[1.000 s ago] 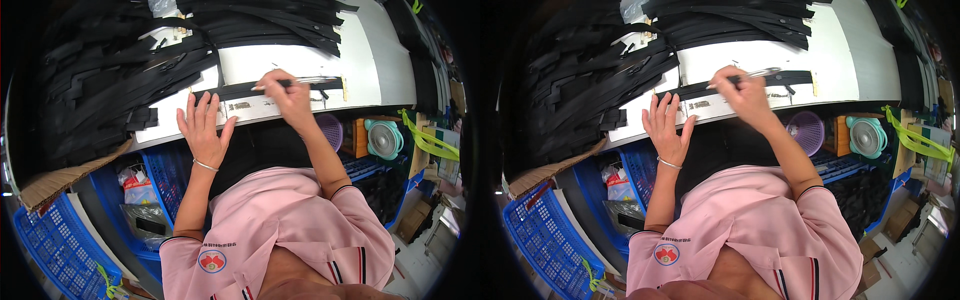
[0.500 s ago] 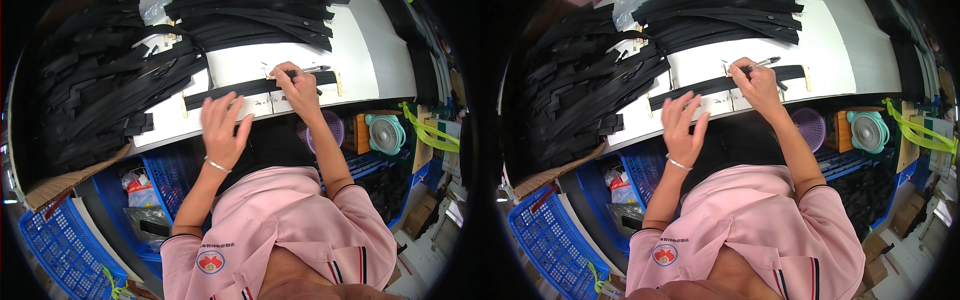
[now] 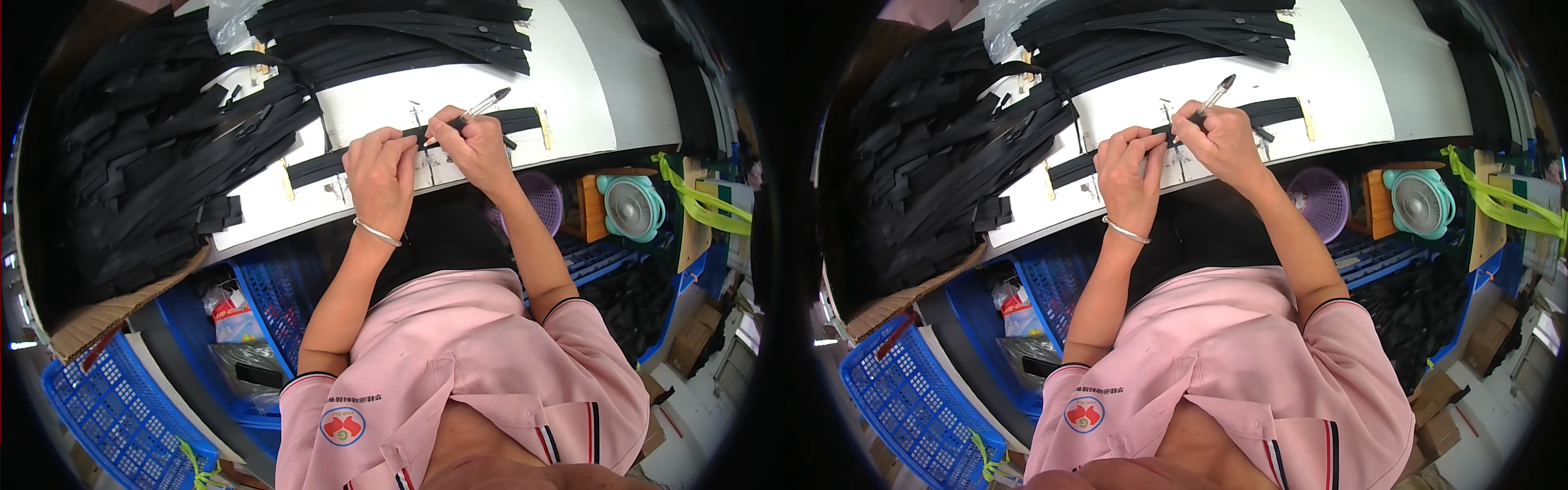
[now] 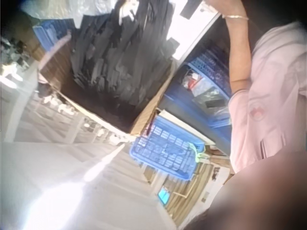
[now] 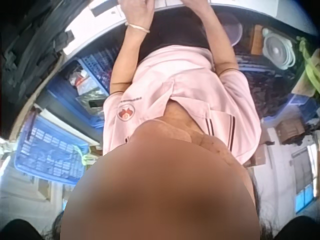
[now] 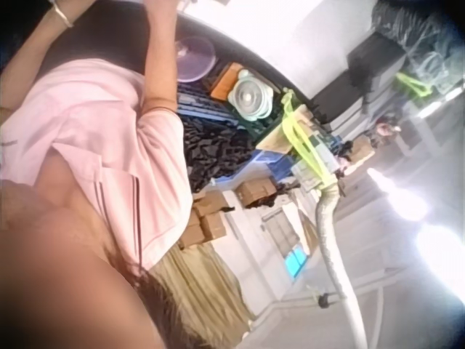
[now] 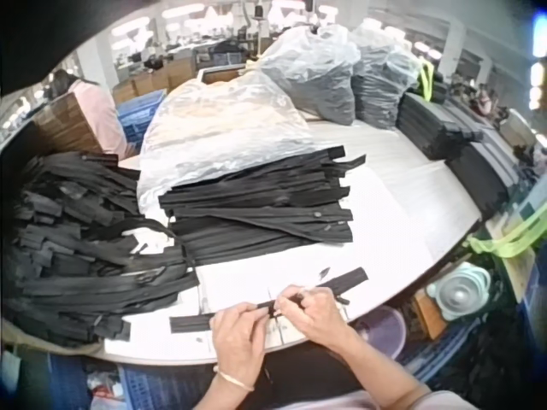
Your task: Manually inspecting or preparing black zippers on a white workbench using a pen to mark or guide.
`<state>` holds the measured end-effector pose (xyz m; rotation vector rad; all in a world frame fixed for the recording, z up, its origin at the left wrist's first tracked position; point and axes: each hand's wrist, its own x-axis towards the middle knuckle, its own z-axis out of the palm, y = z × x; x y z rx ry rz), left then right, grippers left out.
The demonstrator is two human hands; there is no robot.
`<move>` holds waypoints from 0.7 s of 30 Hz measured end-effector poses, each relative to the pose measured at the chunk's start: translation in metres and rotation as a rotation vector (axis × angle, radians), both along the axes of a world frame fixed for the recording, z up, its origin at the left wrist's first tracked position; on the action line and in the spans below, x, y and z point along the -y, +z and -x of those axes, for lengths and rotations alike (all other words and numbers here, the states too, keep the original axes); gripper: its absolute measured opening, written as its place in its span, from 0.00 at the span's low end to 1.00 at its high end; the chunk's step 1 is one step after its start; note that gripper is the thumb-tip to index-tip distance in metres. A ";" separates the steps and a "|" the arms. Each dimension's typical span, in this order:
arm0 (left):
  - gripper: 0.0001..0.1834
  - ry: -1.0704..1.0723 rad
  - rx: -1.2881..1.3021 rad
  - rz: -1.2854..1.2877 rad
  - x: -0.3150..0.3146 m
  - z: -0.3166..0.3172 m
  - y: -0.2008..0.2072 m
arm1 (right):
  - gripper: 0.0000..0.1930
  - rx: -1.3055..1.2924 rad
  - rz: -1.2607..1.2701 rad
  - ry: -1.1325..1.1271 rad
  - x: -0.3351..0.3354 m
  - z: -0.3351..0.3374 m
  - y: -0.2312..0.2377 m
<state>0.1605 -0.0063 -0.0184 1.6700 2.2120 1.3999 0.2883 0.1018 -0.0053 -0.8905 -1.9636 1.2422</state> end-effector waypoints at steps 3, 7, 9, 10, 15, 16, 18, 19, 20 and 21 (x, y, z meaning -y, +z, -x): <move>0.06 0.007 0.005 0.011 0.000 0.000 0.000 | 0.09 -0.001 -0.031 0.023 -0.001 0.000 -0.007; 0.07 0.012 -0.003 0.013 0.001 0.001 -0.001 | 0.10 0.062 -0.094 0.072 -0.003 -0.001 -0.011; 0.07 -0.004 0.000 0.008 0.000 0.001 -0.001 | 0.09 0.018 -0.073 0.070 -0.001 0.001 -0.010; 0.07 -0.002 -0.003 0.016 0.000 0.001 -0.001 | 0.08 -0.025 -0.024 0.066 0.000 -0.001 -0.008; 0.08 0.003 -0.008 0.043 0.001 0.001 0.001 | 0.04 -0.176 -0.088 -0.078 0.016 -0.039 0.003; 0.07 -0.002 -0.014 0.037 0.001 0.001 0.001 | 0.03 -0.119 -0.285 -0.276 0.015 -0.046 0.003; 0.07 -0.004 -0.022 0.034 0.001 0.001 0.001 | 0.05 0.000 -0.564 -0.536 0.016 -0.060 0.001; 0.07 0.006 -0.025 0.040 0.001 0.001 0.000 | 0.05 0.001 -0.569 -0.543 0.017 -0.065 0.000; 0.08 0.003 -0.019 0.040 0.001 0.001 0.000 | 0.06 0.060 -0.596 -0.492 0.023 -0.070 0.000; 0.08 -0.008 -0.025 0.033 0.001 0.001 0.000 | 0.08 0.118 -0.620 -0.441 0.026 -0.074 0.001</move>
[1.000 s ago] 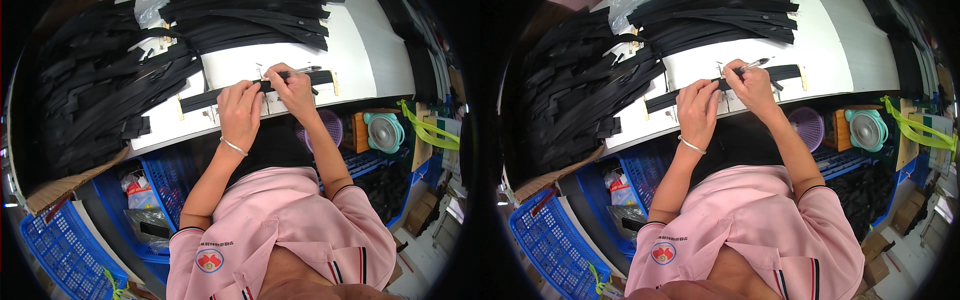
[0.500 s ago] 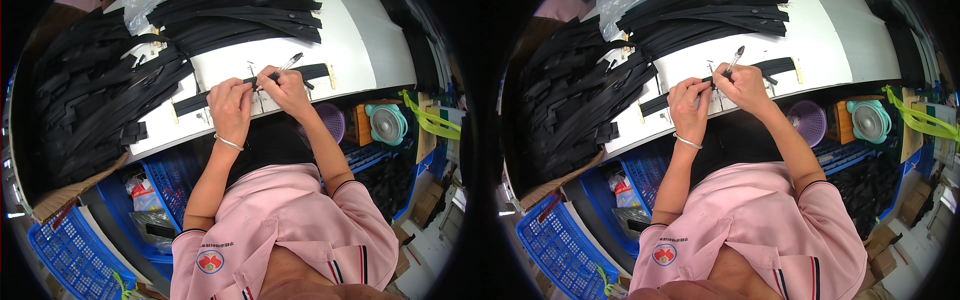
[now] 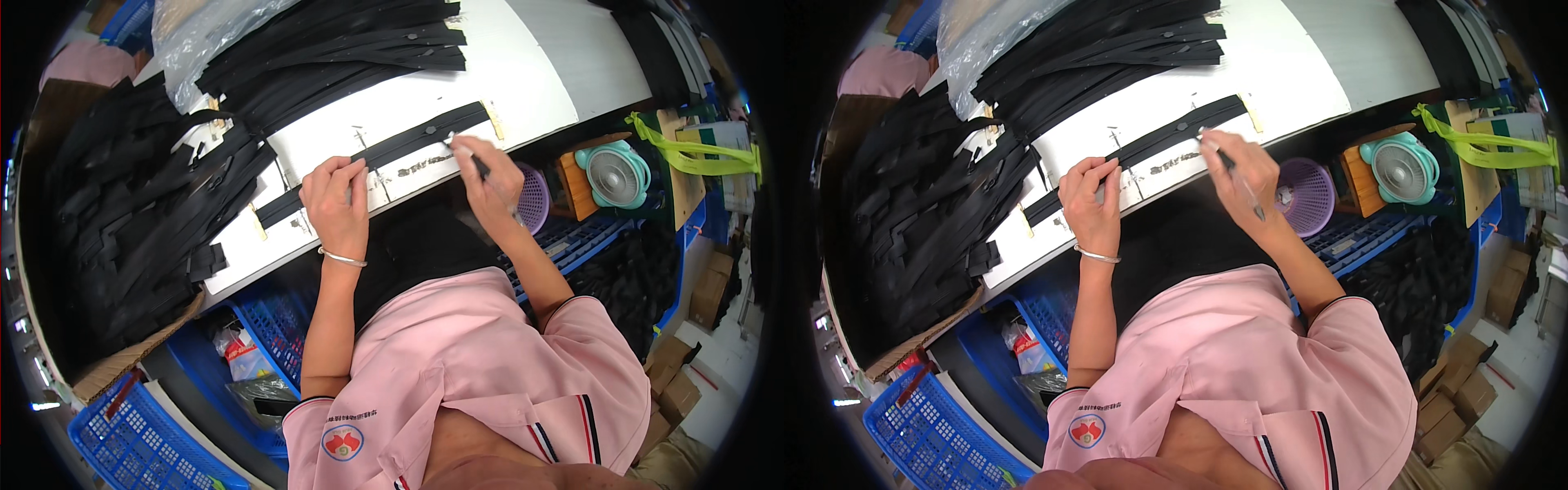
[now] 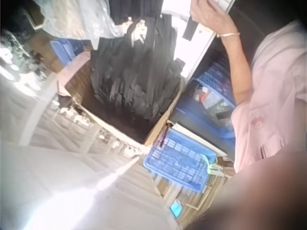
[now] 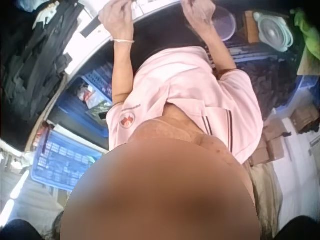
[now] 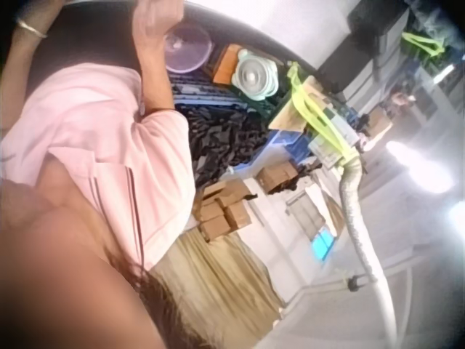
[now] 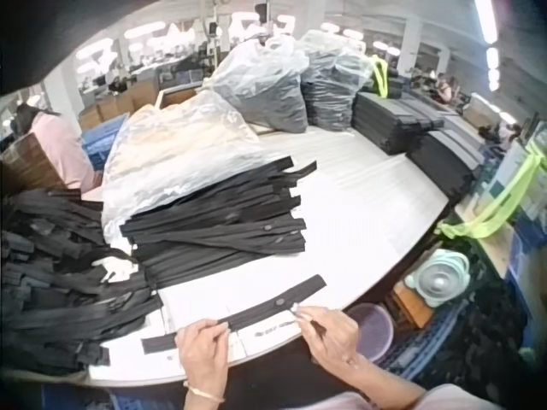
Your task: Manually inspecting or preparing black zippers on a white workbench using a pen to mark or guide.
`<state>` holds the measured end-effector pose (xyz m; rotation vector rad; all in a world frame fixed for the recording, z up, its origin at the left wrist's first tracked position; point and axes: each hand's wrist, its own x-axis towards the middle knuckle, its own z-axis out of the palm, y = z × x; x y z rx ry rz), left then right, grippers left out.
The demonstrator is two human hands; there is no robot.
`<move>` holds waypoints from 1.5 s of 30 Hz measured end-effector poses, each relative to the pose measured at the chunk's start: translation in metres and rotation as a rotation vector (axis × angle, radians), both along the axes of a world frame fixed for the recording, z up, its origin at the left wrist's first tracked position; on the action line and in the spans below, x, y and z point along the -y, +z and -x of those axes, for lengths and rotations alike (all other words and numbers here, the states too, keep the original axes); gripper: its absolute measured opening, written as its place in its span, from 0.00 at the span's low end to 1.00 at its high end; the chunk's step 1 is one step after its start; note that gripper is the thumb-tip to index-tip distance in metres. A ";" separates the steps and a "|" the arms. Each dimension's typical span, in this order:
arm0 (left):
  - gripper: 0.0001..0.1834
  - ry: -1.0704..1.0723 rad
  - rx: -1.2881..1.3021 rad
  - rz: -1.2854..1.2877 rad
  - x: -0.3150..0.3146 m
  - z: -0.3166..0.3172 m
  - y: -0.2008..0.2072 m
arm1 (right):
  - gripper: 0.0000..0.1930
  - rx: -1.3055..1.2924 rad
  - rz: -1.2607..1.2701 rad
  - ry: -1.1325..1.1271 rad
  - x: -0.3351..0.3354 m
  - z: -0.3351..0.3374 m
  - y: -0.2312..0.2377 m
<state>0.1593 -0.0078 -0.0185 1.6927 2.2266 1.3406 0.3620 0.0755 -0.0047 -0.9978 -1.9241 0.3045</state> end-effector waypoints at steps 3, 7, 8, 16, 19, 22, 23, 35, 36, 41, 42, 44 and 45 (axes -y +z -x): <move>0.07 0.007 -0.007 -0.018 -0.001 0.000 -0.001 | 0.13 -0.041 -0.046 0.100 0.003 -0.005 0.003; 0.07 0.010 -0.024 -0.010 -0.002 0.000 -0.002 | 0.20 0.083 -0.230 0.053 -0.019 -0.005 0.004; 0.07 0.001 -0.032 -0.015 -0.002 0.000 -0.002 | 0.21 0.193 -0.229 -0.006 -0.025 -0.006 0.001; 0.07 0.007 -0.059 0.009 0.000 0.000 -0.002 | 0.21 0.380 -0.278 -0.060 -0.021 -0.021 -0.026; 0.08 0.013 -0.034 0.038 0.000 -0.002 0.002 | 0.18 0.449 -0.301 -0.090 -0.019 -0.021 -0.029; 0.08 0.014 -0.100 0.013 -0.004 -0.009 0.008 | 0.18 0.430 -0.316 -0.087 -0.019 -0.021 -0.028; 0.08 0.015 -0.101 0.014 -0.008 -0.013 0.009 | 0.18 0.421 -0.325 -0.087 -0.019 -0.021 -0.028; 0.04 -0.222 0.017 -0.063 -0.075 -0.067 -0.003 | 0.17 0.144 -0.107 0.062 -0.034 -0.030 0.000; 0.04 -0.223 0.019 -0.061 -0.075 -0.068 -0.004 | 0.17 0.153 -0.100 0.066 -0.037 -0.030 0.005; 0.05 -0.203 0.007 -0.072 -0.074 -0.068 -0.005 | 0.08 -0.144 0.374 0.158 -0.060 -0.016 0.010; 0.05 -0.198 0.009 -0.072 -0.074 -0.068 -0.005 | 0.08 -0.191 0.622 0.185 -0.064 -0.013 0.008; 0.05 -0.189 0.010 -0.075 -0.074 -0.068 -0.004 | 0.10 -0.209 0.630 0.217 -0.067 -0.008 0.002; 0.05 -0.188 0.010 -0.073 -0.074 -0.068 -0.004 | 0.10 -0.162 0.605 0.212 -0.068 -0.006 -0.001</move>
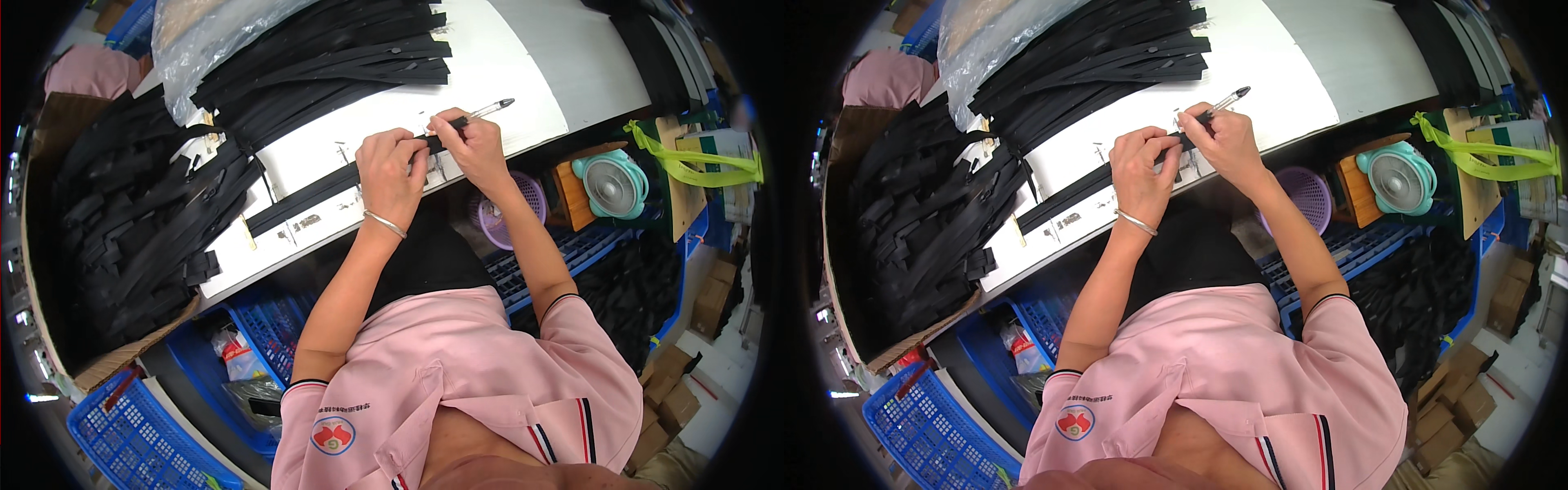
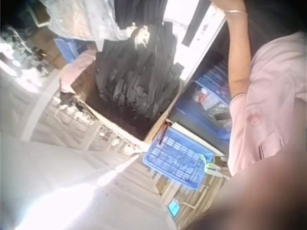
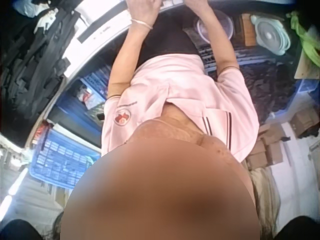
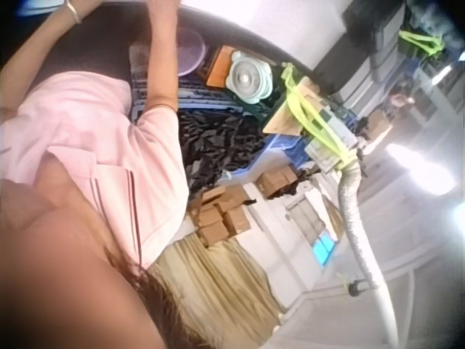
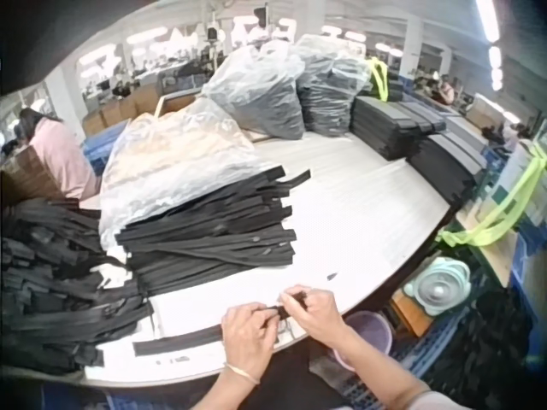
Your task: Manually inspecting or preparing black zippers on a white workbench using a pen to mark or guide.
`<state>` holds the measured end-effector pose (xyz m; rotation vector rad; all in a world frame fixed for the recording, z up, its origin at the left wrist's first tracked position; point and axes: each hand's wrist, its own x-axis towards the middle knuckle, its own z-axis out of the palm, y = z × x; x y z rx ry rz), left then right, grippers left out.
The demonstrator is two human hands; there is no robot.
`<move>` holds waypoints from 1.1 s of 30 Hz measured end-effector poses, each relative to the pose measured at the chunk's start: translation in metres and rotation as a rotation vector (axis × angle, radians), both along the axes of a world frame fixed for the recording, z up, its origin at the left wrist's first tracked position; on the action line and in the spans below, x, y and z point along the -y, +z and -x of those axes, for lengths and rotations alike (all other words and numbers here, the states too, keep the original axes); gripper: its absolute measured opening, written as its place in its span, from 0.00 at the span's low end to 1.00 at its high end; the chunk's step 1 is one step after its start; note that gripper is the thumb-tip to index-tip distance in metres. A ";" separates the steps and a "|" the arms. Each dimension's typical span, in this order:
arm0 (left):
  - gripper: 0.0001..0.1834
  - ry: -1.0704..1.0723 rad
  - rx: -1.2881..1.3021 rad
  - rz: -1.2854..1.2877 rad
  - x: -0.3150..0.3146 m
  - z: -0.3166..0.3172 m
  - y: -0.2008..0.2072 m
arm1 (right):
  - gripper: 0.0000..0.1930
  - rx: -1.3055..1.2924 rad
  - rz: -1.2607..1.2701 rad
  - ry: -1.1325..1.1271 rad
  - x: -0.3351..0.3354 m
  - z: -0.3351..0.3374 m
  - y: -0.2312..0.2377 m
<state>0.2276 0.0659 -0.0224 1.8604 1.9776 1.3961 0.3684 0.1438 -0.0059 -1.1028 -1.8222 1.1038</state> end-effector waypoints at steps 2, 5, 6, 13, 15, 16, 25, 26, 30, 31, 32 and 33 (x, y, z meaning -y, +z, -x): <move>0.05 0.002 0.015 0.009 0.001 0.000 0.000 | 0.10 0.046 -0.025 0.013 0.000 0.001 -0.005; 0.05 0.003 0.015 0.010 0.001 0.000 0.000 | 0.10 0.044 -0.059 0.005 -0.001 -0.001 -0.008; 0.05 -0.001 0.011 0.012 0.000 0.000 0.000 | 0.10 0.053 -0.052 0.006 -0.001 -0.001 -0.008; 0.05 -0.010 0.013 0.004 0.000 0.001 0.001 | 0.09 0.079 -0.261 0.007 0.002 0.002 -0.007; 0.05 -0.012 0.015 0.004 0.000 0.000 0.001 | 0.10 -0.009 -0.160 -0.028 0.003 0.000 -0.008; 0.05 -0.007 0.007 0.003 0.000 0.000 0.001 | 0.11 -0.107 -0.066 -0.057 0.003 -0.001 -0.008; 0.05 -0.006 0.011 -0.002 -0.001 0.000 -0.001 | 0.11 0.039 -0.243 0.057 0.000 -0.004 -0.014; 0.06 -0.013 0.012 -0.009 0.000 0.001 0.000 | 0.11 0.024 -0.232 0.064 0.000 -0.004 -0.013; 0.08 -0.060 0.111 -0.073 0.005 0.006 0.012 | 0.11 -0.085 -0.087 0.058 0.002 -0.006 -0.009; 0.08 -0.047 0.101 -0.075 0.012 0.012 0.016 | 0.12 -0.143 -0.038 0.035 0.002 -0.008 -0.009; 0.08 -0.004 0.043 -0.118 0.020 0.020 0.021 | 0.11 -0.242 -0.014 0.050 0.003 -0.007 -0.008; 0.09 0.041 -0.003 -0.145 0.027 0.032 0.024 | 0.11 -0.250 -0.011 0.056 0.003 -0.007 -0.008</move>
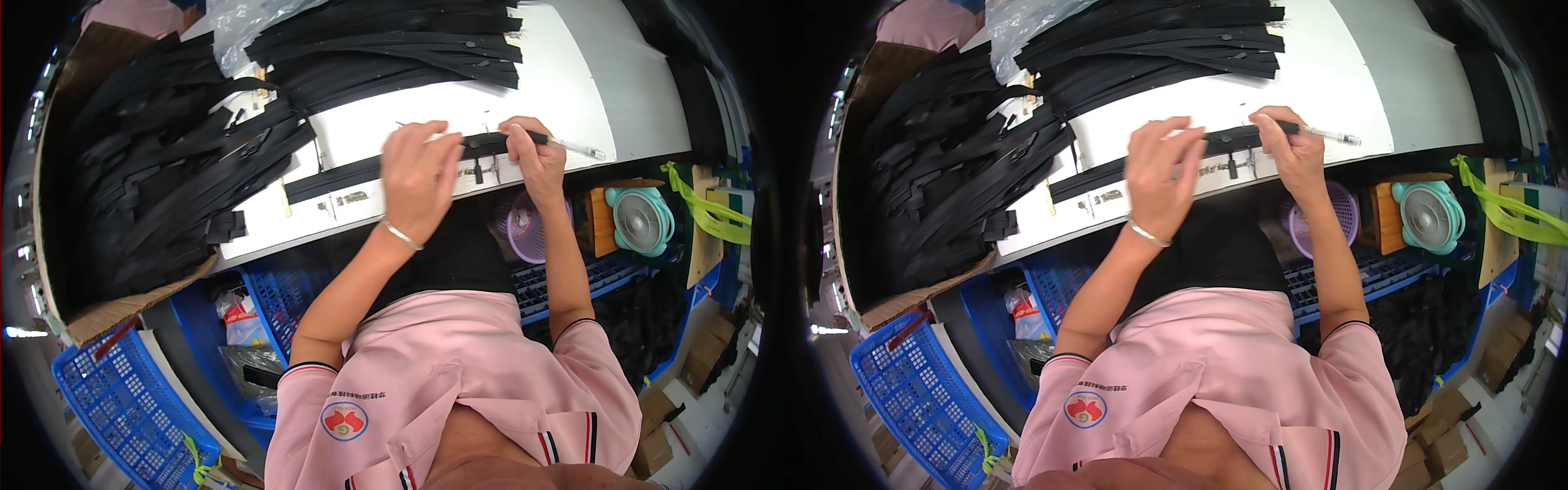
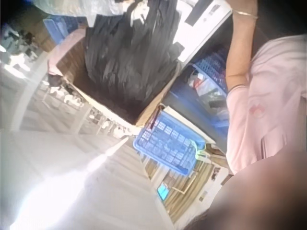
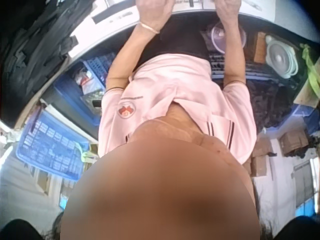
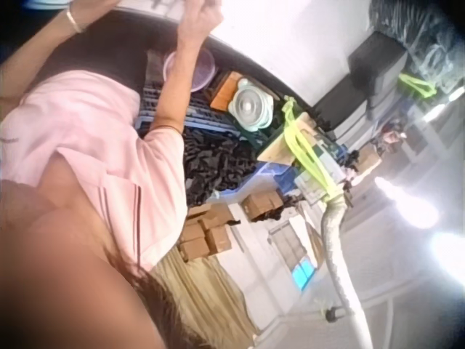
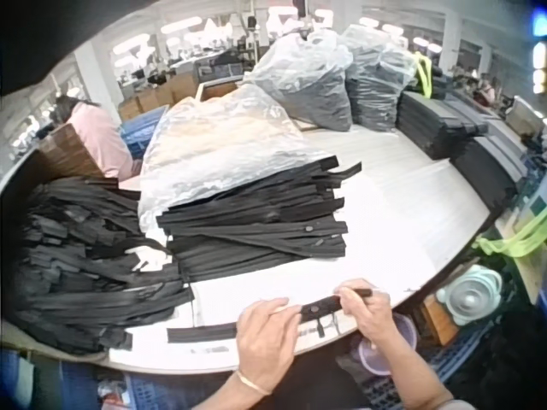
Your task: Manually inspecting or preparing black zippers on a white workbench using a pen to mark or guide.
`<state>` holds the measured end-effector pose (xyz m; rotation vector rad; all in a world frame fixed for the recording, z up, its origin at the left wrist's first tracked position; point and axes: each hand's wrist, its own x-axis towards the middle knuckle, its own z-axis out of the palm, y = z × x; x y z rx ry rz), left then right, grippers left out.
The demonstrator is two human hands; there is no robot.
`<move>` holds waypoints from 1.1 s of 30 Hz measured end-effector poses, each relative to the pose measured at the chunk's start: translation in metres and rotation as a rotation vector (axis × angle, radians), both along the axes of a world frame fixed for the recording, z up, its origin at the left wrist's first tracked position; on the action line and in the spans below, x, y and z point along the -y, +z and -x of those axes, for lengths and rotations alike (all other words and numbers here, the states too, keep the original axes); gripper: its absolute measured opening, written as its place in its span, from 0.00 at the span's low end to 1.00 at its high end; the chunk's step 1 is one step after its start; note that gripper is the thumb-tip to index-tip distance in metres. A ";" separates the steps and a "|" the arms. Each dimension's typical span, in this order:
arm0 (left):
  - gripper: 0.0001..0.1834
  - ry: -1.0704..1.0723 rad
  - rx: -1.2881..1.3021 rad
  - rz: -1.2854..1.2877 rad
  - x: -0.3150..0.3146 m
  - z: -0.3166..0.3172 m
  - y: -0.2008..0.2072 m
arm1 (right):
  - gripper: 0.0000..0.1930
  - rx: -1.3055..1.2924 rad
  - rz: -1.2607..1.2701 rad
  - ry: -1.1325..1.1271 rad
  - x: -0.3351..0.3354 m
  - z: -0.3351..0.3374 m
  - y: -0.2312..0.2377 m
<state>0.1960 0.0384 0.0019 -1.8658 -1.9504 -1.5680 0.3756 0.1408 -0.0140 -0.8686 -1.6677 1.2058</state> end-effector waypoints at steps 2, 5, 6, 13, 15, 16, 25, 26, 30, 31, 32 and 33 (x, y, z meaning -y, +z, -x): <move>0.13 0.114 -0.089 0.002 0.013 0.038 0.005 | 0.08 -0.001 0.052 0.022 0.000 0.002 0.000; 0.21 0.286 -0.312 0.079 0.007 0.121 0.010 | 0.07 0.146 -0.171 0.010 0.001 0.008 0.000; 0.25 0.348 -0.390 0.115 0.004 0.142 0.010 | 0.08 0.265 -0.347 -0.015 0.000 0.011 0.001; 0.17 0.294 -0.604 0.281 -0.014 0.229 0.021 | 0.18 0.645 -0.658 -0.002 -0.006 0.026 0.007; 0.08 0.317 -0.576 0.265 -0.015 0.228 0.031 | 0.18 0.663 -0.626 -0.044 -0.013 0.035 0.005; 0.07 0.319 -0.618 0.137 -0.009 0.219 0.034 | 0.17 0.610 -0.690 -0.081 -0.019 0.041 0.003; 0.18 -0.039 -0.334 0.179 0.021 0.073 0.001 | 0.09 0.170 -0.021 -0.164 -0.018 0.041 0.015; 0.20 -0.038 -0.338 0.195 0.021 0.064 -0.005 | 0.09 0.093 -0.073 -0.240 -0.010 0.037 0.017; 0.22 0.017 -0.367 0.218 0.022 0.049 -0.016 | 0.11 0.318 -0.460 -0.341 0.037 0.009 0.020; 0.22 0.011 -0.377 0.211 0.022 0.047 -0.017 | 0.12 0.383 -0.561 -0.312 0.047 0.006 0.019; 0.21 0.001 -0.390 0.212 0.022 0.044 -0.018 | 0.14 0.465 -0.640 -0.283 0.056 0.005 0.017; 0.21 -0.010 -0.404 0.219 0.023 0.043 -0.018 | 0.15 0.559 -0.710 -0.263 0.062 0.007 0.013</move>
